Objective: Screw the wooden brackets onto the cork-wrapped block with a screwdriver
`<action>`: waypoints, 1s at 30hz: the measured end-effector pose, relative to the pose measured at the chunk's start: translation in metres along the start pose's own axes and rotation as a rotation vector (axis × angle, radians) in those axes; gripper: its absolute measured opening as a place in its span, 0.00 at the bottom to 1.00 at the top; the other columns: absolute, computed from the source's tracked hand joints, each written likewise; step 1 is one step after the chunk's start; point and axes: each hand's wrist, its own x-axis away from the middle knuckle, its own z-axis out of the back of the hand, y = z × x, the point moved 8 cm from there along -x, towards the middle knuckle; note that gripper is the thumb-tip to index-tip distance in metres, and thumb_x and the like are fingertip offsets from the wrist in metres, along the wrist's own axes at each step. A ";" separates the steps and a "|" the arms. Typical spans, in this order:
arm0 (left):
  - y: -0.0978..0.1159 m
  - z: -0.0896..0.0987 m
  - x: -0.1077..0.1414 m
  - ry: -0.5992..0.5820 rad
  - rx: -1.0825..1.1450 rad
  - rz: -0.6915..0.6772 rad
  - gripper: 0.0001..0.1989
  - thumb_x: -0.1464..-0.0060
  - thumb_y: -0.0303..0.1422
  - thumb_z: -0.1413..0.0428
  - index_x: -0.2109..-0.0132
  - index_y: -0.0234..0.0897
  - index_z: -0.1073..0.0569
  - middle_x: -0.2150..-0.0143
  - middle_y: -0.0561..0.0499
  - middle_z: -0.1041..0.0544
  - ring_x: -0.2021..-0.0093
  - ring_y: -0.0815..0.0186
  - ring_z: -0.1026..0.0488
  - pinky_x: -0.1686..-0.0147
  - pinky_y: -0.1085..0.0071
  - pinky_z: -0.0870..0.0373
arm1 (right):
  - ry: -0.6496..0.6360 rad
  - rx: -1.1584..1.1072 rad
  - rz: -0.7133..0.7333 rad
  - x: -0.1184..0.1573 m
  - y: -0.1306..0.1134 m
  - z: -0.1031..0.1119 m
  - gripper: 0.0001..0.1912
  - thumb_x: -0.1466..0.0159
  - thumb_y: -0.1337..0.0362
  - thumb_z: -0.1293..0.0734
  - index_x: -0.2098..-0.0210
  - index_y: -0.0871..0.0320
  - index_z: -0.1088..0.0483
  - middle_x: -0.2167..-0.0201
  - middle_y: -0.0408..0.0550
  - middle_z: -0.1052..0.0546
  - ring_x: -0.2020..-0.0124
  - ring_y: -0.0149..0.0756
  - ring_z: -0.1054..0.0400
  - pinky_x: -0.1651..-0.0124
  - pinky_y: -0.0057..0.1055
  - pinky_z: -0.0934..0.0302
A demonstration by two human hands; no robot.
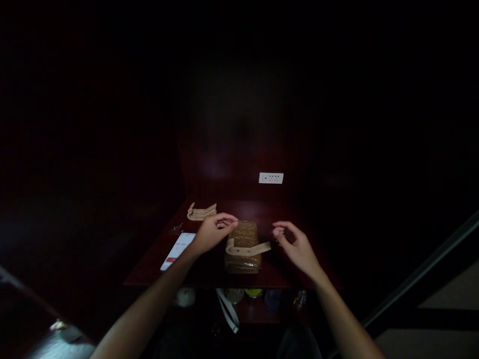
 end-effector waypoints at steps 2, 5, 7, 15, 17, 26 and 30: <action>0.009 -0.019 0.007 -0.045 0.025 -0.002 0.14 0.51 0.40 0.41 0.61 0.34 0.24 0.64 0.47 0.20 0.66 0.65 0.24 0.64 0.70 0.25 | -0.109 -0.013 0.052 -0.007 -0.024 -0.016 0.17 0.39 0.53 0.36 0.56 0.57 0.32 0.63 0.49 0.25 0.62 0.36 0.31 0.58 0.33 0.36; 0.013 -0.034 0.012 -0.103 0.064 -0.003 0.14 0.51 0.40 0.41 0.61 0.33 0.24 0.64 0.47 0.21 0.66 0.65 0.24 0.65 0.70 0.25 | -0.258 0.004 0.105 -0.012 -0.044 -0.037 0.15 0.38 0.54 0.36 0.57 0.57 0.31 0.65 0.48 0.24 0.64 0.34 0.30 0.60 0.32 0.35; 0.011 -0.037 0.012 -0.107 0.111 0.005 0.14 0.51 0.40 0.40 0.61 0.33 0.25 0.64 0.46 0.20 0.65 0.65 0.23 0.64 0.69 0.25 | -0.300 0.016 0.125 -0.015 -0.047 -0.046 0.14 0.38 0.55 0.36 0.59 0.57 0.29 0.66 0.47 0.24 0.65 0.34 0.30 0.61 0.32 0.35; 0.007 -0.030 0.019 -0.123 0.106 -0.038 0.16 0.49 0.37 0.41 0.54 0.33 0.28 0.58 0.45 0.22 0.58 0.63 0.25 0.56 0.65 0.27 | -0.299 0.039 0.153 -0.018 -0.040 -0.058 0.11 0.39 0.58 0.36 0.61 0.57 0.28 0.67 0.46 0.23 0.67 0.33 0.30 0.62 0.30 0.36; 0.004 -0.022 0.027 -0.147 -0.002 -0.090 0.22 0.50 0.35 0.41 0.47 0.37 0.32 0.50 0.45 0.26 0.52 0.62 0.28 0.51 0.64 0.30 | -0.311 0.080 0.171 -0.017 -0.042 -0.060 0.09 0.39 0.60 0.36 0.63 0.58 0.28 0.69 0.45 0.24 0.69 0.31 0.32 0.64 0.28 0.37; -0.062 -0.025 0.049 -0.206 -0.194 0.007 0.26 0.51 0.35 0.41 0.44 0.45 0.35 0.43 0.45 0.35 0.42 0.57 0.37 0.42 0.58 0.38 | -0.494 0.212 0.216 -0.030 -0.022 -0.081 0.08 0.42 0.67 0.37 0.64 0.57 0.28 0.72 0.43 0.27 0.72 0.29 0.35 0.68 0.26 0.39; -0.079 -0.031 0.046 -0.177 -0.100 0.000 0.24 0.51 0.33 0.41 0.45 0.45 0.34 0.42 0.45 0.35 0.40 0.56 0.39 0.41 0.57 0.40 | -0.569 0.313 0.217 -0.034 -0.013 -0.090 0.08 0.40 0.68 0.36 0.63 0.56 0.26 0.71 0.43 0.27 0.71 0.29 0.34 0.67 0.26 0.40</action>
